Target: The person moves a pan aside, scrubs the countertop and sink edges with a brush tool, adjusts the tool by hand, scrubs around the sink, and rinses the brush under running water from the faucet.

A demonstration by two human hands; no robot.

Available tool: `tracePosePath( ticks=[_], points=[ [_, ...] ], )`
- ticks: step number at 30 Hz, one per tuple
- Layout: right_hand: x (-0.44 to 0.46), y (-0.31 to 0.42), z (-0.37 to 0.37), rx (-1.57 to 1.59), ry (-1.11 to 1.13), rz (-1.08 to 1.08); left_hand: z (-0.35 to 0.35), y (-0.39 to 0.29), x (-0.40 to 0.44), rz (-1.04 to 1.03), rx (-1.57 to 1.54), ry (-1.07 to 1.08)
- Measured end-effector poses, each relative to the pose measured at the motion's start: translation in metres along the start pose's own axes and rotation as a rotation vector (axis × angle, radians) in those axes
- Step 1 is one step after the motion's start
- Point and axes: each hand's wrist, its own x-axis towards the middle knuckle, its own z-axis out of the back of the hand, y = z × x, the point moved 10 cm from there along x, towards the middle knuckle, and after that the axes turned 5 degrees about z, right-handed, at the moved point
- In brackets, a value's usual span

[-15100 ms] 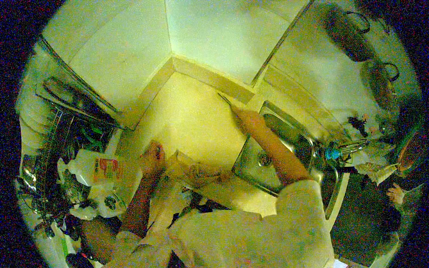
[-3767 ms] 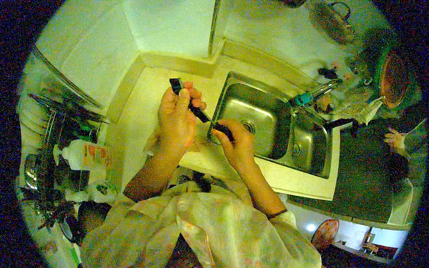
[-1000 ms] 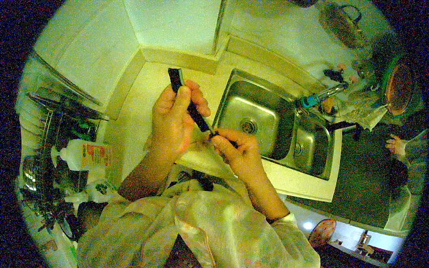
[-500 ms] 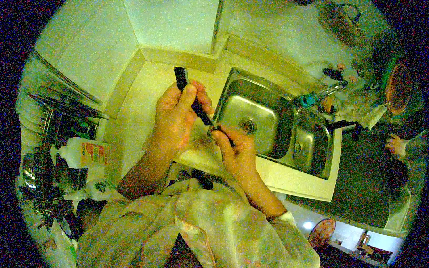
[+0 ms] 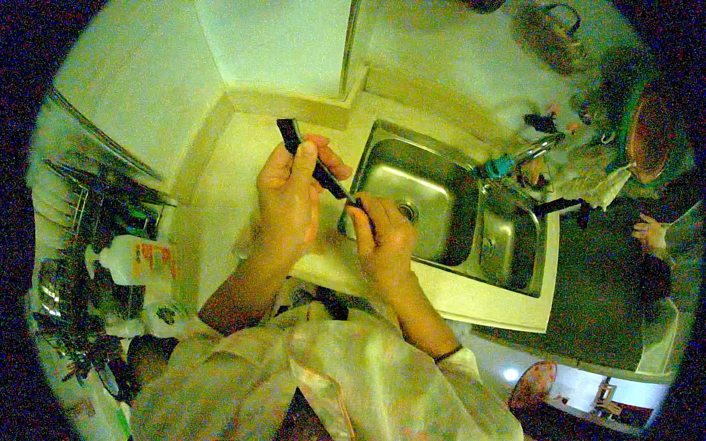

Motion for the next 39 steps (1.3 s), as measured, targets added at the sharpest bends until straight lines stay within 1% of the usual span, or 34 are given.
tracePosePath(
  ticks=[2, 3, 5, 6, 9, 10, 13, 16, 19, 22, 25, 28, 31, 37, 39],
  points=[
    [-0.001, -0.025, -0.01, 0.236, 0.135, -0.106, -0.001, 0.003, 0.004, 0.091, -0.002, 0.04],
    [0.001, -0.029, -0.008, 0.271, 0.162, -0.132, 0.0, 0.003, 0.006, 0.136, 0.001, 0.062],
    [0.007, -0.032, 0.0, 0.343, 0.214, -0.181, 0.007, -0.008, 0.014, 0.145, 0.102, 0.081],
    [0.021, -0.016, 0.013, 0.181, 0.272, -0.067, 0.012, -0.014, 0.017, 0.15, 0.152, 0.09],
    [0.038, 0.006, 0.03, -0.157, 0.309, 0.182, -0.018, -0.1, 0.006, -0.551, 1.201, 0.159],
    [0.041, 0.014, 0.028, -0.152, 0.336, 0.212, -0.043, -0.102, -0.005, -0.849, 1.592, 0.317],
    [0.049, 0.036, 0.022, -0.192, 0.412, 0.308, -0.07, -0.06, -0.029, -0.788, 1.745, 0.85],
    [0.057, 0.043, 0.021, -0.27, 0.452, 0.386, -0.056, -0.022, -0.016, -0.258, 1.958, 1.045],
    [0.06, 0.049, 0.021, -0.447, 0.445, 0.421, -0.061, -0.037, -0.015, -0.41, 1.755, 0.956],
    [0.059, 0.052, 0.02, -0.472, 0.41, 0.506, -0.057, -0.027, -0.008, -0.165, 1.846, 1.006],
    [0.061, 0.054, 0.021, -0.506, 0.393, 0.504, -0.059, -0.022, -0.002, -0.181, 1.922, 0.993],
    [0.06, 0.036, 0.015, -0.423, 0.504, 0.328, -0.067, -0.029, -0.008, -0.393, 1.908, 0.941],
    [0.061, 0.029, 0.015, -0.156, 0.526, 0.246, -0.07, -0.03, -0.014, -0.488, 1.916, 0.999],
    [0.058, 0.005, 0.001, 0.197, 0.792, -0.233, -0.072, -0.032, -0.019, -0.543, 1.868, 1.023],
    [0.052, -0.005, -0.006, 0.266, 0.835, -0.28, -0.067, -0.023, -0.017, -0.425, 1.917, 1.066]
  ],
)
